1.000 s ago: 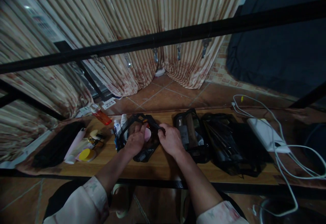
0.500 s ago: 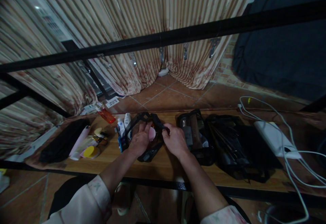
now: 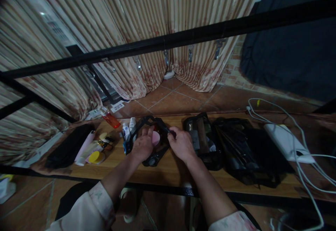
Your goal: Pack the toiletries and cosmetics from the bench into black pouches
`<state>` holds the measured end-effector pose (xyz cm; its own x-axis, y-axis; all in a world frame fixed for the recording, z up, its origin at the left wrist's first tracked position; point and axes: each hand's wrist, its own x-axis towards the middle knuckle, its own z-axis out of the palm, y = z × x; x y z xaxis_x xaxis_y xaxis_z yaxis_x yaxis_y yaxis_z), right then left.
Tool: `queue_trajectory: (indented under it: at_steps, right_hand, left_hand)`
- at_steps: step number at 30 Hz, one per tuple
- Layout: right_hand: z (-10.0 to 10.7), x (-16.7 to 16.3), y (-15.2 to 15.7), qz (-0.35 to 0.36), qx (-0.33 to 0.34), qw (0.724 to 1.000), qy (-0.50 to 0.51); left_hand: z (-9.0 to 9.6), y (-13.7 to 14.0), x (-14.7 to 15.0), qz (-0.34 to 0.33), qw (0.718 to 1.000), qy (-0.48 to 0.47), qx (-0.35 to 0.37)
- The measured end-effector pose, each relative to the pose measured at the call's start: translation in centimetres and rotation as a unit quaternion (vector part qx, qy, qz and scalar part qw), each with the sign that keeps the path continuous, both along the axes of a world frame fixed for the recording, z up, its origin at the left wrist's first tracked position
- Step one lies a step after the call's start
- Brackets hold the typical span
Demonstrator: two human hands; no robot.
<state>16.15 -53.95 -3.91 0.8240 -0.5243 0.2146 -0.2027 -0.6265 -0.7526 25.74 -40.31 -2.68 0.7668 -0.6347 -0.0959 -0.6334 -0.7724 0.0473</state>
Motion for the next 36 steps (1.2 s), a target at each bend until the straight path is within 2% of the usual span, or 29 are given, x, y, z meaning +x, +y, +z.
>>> queue_trajectory:
  at_steps: [6,14,21,26,31,36]
  right_hand:
    - [-0.2,0.1,0.0,-0.004,0.006,1.0,-0.007]
    - [0.0,0.0,0.0,-0.007,0.001,1.0,-0.006]
    - [-0.2,0.1,-0.2,-0.008,0.002,1.0,-0.011]
    - [-0.1,0.0,-0.1,-0.011,0.006,1.0,-0.002]
    - [-0.1,0.1,-0.2,-0.009,0.008,1.0,-0.002]
    - [-0.2,0.1,-0.2,-0.009,0.009,1.0,-0.009]
  left_hand:
    - [1.5,0.3,-0.3,-0.01,0.999,0.028,-0.014]
    - [1.5,0.2,0.2,-0.02,0.998,0.002,-0.06]
    - [2.7,-0.3,0.2,-0.023,0.997,0.001,-0.077]
    - [2.0,-1.3,0.9,-0.026,0.994,-0.034,-0.102]
    - [0.8,-2.3,1.7,-0.023,0.995,-0.049,-0.08]
    - [1.0,-2.2,1.3,-0.027,0.996,-0.048,-0.07]
